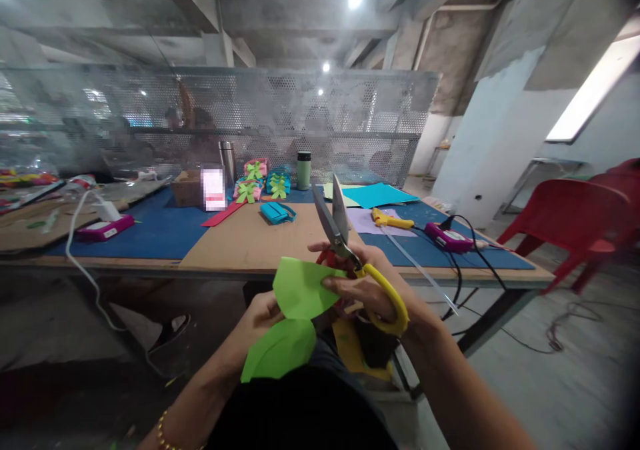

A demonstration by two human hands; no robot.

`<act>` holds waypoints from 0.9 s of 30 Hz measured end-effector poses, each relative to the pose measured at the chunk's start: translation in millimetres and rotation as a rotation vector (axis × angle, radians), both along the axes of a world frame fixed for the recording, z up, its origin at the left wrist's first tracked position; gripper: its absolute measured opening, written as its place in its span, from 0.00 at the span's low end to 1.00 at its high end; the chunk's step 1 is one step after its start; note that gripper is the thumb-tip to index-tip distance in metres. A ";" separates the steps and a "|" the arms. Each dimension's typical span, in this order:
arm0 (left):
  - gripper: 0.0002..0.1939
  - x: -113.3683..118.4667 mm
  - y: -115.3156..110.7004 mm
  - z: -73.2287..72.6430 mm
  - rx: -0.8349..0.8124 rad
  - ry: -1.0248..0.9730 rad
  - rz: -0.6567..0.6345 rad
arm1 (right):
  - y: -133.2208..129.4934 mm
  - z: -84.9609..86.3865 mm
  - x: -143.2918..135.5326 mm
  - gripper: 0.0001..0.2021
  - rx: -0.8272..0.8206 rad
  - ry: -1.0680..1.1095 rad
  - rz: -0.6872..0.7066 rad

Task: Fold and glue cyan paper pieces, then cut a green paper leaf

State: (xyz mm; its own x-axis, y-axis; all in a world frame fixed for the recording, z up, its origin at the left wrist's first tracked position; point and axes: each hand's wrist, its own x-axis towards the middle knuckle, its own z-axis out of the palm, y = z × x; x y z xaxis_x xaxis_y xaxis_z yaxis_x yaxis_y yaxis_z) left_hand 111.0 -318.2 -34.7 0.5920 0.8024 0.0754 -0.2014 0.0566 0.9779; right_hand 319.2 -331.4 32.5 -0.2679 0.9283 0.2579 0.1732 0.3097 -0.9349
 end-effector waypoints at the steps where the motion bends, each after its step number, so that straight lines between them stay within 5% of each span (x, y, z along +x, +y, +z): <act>1: 0.26 -2.7 0.2 2.1 -0.002 0.027 0.047 | 2.0 -0.3 -0.8 0.23 0.001 -0.005 -0.014; 7: 0.32 -12.5 3.1 6.6 0.012 -0.014 0.123 | 8.7 1.6 -5.9 0.23 -0.048 -0.043 -0.058; 11: 0.24 -19.7 12.2 11.8 0.138 0.183 0.100 | 8.1 3.9 -7.8 0.24 -0.092 -0.044 -0.054; 19: 0.14 -20.0 19.6 17.4 0.078 0.317 0.007 | 7.7 -2.1 -12.5 0.24 -0.114 -0.054 -0.051; 27: 0.16 -39.5 29.0 24.0 0.031 0.182 0.166 | 4.9 -12.1 5.5 0.26 0.128 -0.258 -0.209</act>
State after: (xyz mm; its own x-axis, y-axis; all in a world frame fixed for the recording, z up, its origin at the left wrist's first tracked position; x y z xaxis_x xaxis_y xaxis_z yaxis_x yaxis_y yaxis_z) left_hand 71.6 -289.2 -10.7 0.4588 0.8885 0.0057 -0.0255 0.0068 0.9997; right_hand 324.7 -326.5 20.4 -0.1473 0.9346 0.3239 0.4704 0.3542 -0.8083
